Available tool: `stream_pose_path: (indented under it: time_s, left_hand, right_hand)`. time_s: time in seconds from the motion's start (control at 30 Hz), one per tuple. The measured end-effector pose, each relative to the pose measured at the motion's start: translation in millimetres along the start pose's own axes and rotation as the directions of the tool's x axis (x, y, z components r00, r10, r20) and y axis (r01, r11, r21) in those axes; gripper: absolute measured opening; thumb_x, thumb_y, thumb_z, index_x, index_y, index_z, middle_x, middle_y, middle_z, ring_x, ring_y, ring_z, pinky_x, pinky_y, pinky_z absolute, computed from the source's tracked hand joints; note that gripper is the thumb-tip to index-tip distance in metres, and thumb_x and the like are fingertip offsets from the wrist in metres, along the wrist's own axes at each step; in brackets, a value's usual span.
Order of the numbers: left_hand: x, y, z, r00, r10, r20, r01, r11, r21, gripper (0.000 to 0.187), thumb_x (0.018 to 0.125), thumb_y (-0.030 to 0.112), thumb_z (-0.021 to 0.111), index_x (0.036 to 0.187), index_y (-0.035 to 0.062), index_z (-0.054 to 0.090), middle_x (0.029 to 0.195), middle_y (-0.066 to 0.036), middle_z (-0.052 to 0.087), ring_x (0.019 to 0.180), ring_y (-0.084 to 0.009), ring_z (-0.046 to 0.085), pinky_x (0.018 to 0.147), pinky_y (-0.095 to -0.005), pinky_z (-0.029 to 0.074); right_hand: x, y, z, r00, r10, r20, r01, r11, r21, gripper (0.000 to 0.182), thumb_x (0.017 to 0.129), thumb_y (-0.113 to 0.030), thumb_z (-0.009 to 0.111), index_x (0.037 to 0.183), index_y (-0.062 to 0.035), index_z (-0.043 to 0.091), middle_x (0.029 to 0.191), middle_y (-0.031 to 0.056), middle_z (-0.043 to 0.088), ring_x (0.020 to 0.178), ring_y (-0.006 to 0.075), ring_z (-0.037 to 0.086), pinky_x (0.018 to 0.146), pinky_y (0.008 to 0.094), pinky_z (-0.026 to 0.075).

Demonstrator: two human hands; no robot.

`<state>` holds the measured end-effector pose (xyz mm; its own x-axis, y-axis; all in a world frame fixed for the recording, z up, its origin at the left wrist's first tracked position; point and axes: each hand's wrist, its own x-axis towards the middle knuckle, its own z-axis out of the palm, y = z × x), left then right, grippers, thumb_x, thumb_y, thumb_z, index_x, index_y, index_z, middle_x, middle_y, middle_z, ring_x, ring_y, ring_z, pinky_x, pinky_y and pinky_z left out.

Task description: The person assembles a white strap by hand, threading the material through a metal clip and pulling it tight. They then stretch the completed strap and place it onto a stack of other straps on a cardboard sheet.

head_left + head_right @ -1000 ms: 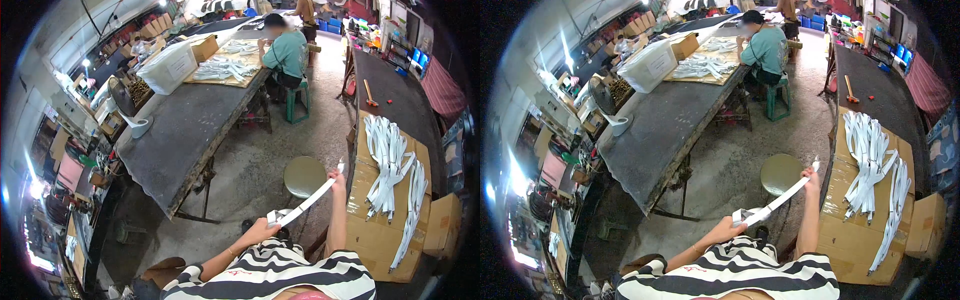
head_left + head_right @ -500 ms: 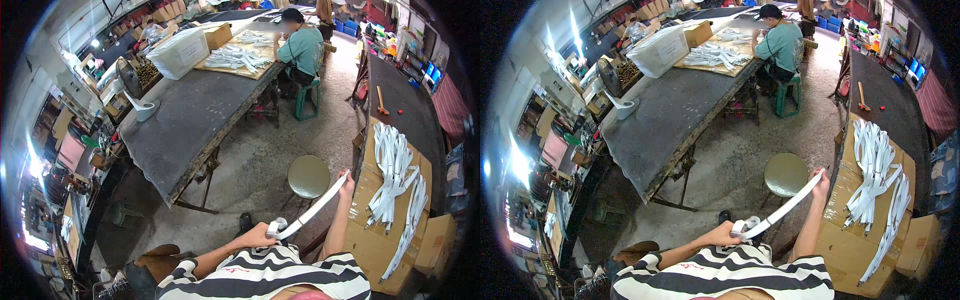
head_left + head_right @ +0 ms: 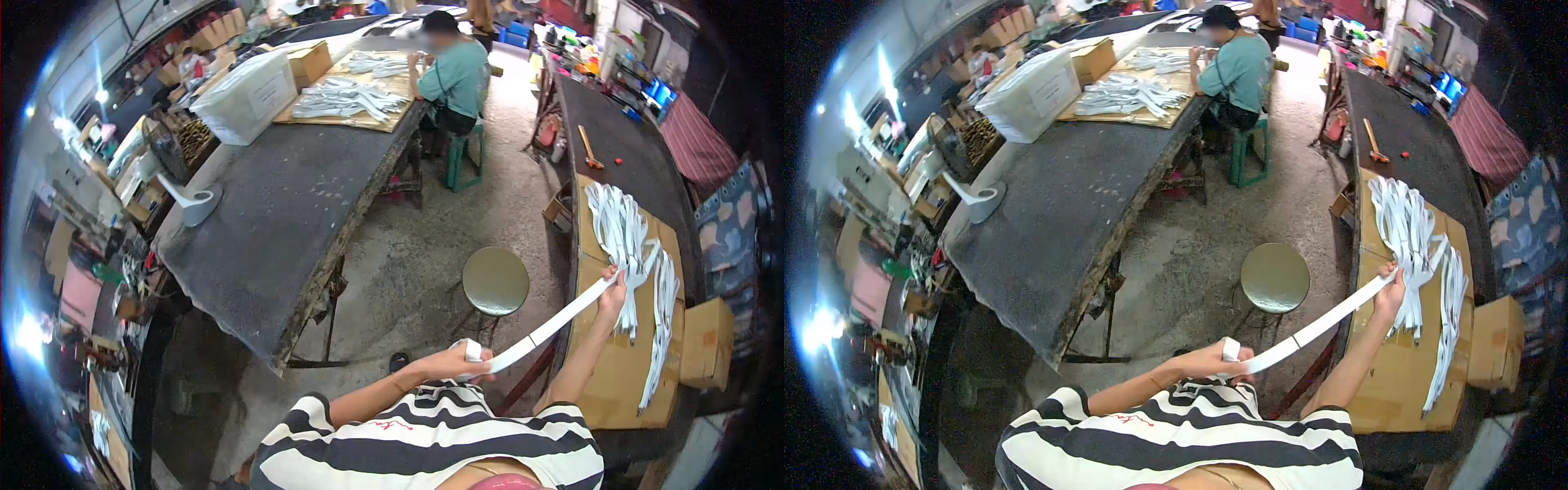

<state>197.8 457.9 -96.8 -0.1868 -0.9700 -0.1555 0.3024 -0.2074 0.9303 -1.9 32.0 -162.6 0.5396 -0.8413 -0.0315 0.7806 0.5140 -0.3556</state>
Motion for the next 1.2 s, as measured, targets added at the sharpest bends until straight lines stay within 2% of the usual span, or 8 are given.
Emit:
stream_pose_path:
  time_s: [0.2, 0.27, 0.4, 0.47, 0.53, 0.73, 1.0, 1.2]
  left_hand:
    - [-31.1, 20.6, -8.2, 0.999, -0.048, -0.024, 0.053, 0.956, 0.29, 0.027, 0.088, 0.024, 0.057, 0.081, -0.0015, 0.061, 0.057, -0.002, 0.056, 0.05, -0.0098, 0.051, 0.048, -0.0265, 0.042]
    - [-51.7, 25.4, -7.9, 0.959, 0.283, 0.004, -0.238, 0.797, 0.555, 0.032, 0.089, 0.024, 0.055, 0.075, -0.0042, 0.06, 0.053, -0.014, 0.05, 0.044, -0.0205, 0.048, 0.045, -0.0337, 0.04]
    - [-106.3, 51.2, -36.4, 0.97, 0.222, 0.096, -0.225, 0.681, 0.697, 0.031, 0.089, 0.025, 0.055, 0.073, -0.0013, 0.058, 0.049, -0.015, 0.046, 0.04, -0.0252, 0.044, 0.043, -0.0373, 0.037]
    - [-139.5, 88.1, -39.5, 0.961, 0.205, 0.183, -0.275, 0.703, 0.656, 0.028, 0.088, 0.023, 0.056, 0.072, 0.0, 0.057, 0.049, -0.014, 0.045, 0.04, -0.0247, 0.043, 0.043, -0.0371, 0.035]
    - [-168.1, 93.4, -50.0, 0.972, 0.148, 0.18, -0.23, 0.739, 0.633, 0.025, 0.087, 0.02, 0.059, 0.071, 0.0009, 0.057, 0.05, -0.012, 0.044, 0.041, -0.0238, 0.043, 0.042, -0.0365, 0.033]
    - [-210.9, 163.5, -39.1, 0.931, 0.191, 0.312, -0.35, 0.711, 0.61, 0.029, 0.088, 0.016, 0.055, 0.067, -0.0033, 0.048, 0.056, -0.016, 0.045, 0.05, -0.0313, 0.046, 0.049, -0.0402, 0.036]
    - [-158.8, 196.3, -29.3, 0.862, 0.23, 0.451, -0.487, 0.623, 0.612, 0.032, 0.088, 0.016, 0.054, 0.063, -0.0022, 0.048, 0.05, -0.014, 0.045, 0.045, -0.0333, 0.047, 0.044, -0.0402, 0.036]
    - [-77.3, 162.5, -27.8, 0.952, -0.021, 0.305, -0.206, 0.693, 0.691, 0.028, 0.088, 0.021, 0.058, 0.071, -0.0015, 0.057, 0.051, -0.01, 0.05, 0.042, -0.0231, 0.048, 0.041, -0.0355, 0.034]
  right_hand:
    - [-54.1, -2.3, -1.6, 0.961, -0.236, -0.141, 0.233, 0.972, -0.039, 0.018, 0.089, -0.011, 0.054, 0.097, 0.0039, 0.048, 0.08, 0.0093, 0.051, 0.073, 0.0188, 0.051, 0.07, 0.0279, 0.049]
    - [-69.0, -23.0, -29.3, 0.94, -0.239, -0.243, 0.255, 0.966, 0.033, 0.012, 0.087, -0.007, 0.057, 0.091, 0.0023, 0.051, 0.071, 0.0079, 0.052, 0.063, 0.0187, 0.053, 0.063, 0.0298, 0.053]
    - [-145.7, -82.2, -128.8, 0.945, -0.286, -0.159, 0.258, 0.95, -0.175, 0.012, 0.082, -0.008, 0.062, 0.083, 0.0011, 0.054, 0.067, 0.006, 0.053, 0.06, 0.0185, 0.052, 0.062, 0.0288, 0.052]
    - [-97.8, -194.6, -192.7, 0.724, -0.689, -0.035, 0.509, 0.567, -0.647, 0.008, 0.079, -0.004, 0.049, 0.082, -0.0048, 0.056, 0.079, 0.006, 0.056, 0.071, 0.0187, 0.053, 0.073, 0.0282, 0.047]
    - [-162.1, -184.0, -107.3, 0.584, -0.683, 0.437, -0.039, -0.562, -0.826, 0.014, 0.077, -0.01, 0.053, 0.073, 0.0007, 0.061, 0.075, 0.006, 0.057, 0.072, 0.0191, 0.054, 0.067, 0.0318, 0.046]
    - [-197.4, -371.4, -221.1, 0.585, -0.744, 0.322, 0.015, -0.388, -0.922, 0.016, 0.079, -0.013, 0.052, 0.076, -0.0003, 0.061, 0.077, 0.0057, 0.057, 0.072, 0.0183, 0.053, 0.066, 0.0315, 0.045]
    - [-199.7, -368.8, -221.6, 0.511, -0.851, 0.12, 0.076, -0.095, -0.993, 0.02, 0.081, -0.019, 0.051, 0.08, -0.0019, 0.06, 0.08, 0.0052, 0.058, 0.072, 0.0169, 0.053, 0.064, 0.031, 0.043]
    - [-134.1, -248.8, -143.8, 0.428, -0.902, -0.049, 0.177, 0.137, -0.975, 0.023, 0.083, -0.024, 0.05, 0.083, -0.0031, 0.06, 0.082, 0.0048, 0.058, 0.072, 0.0159, 0.052, 0.063, 0.0307, 0.042]
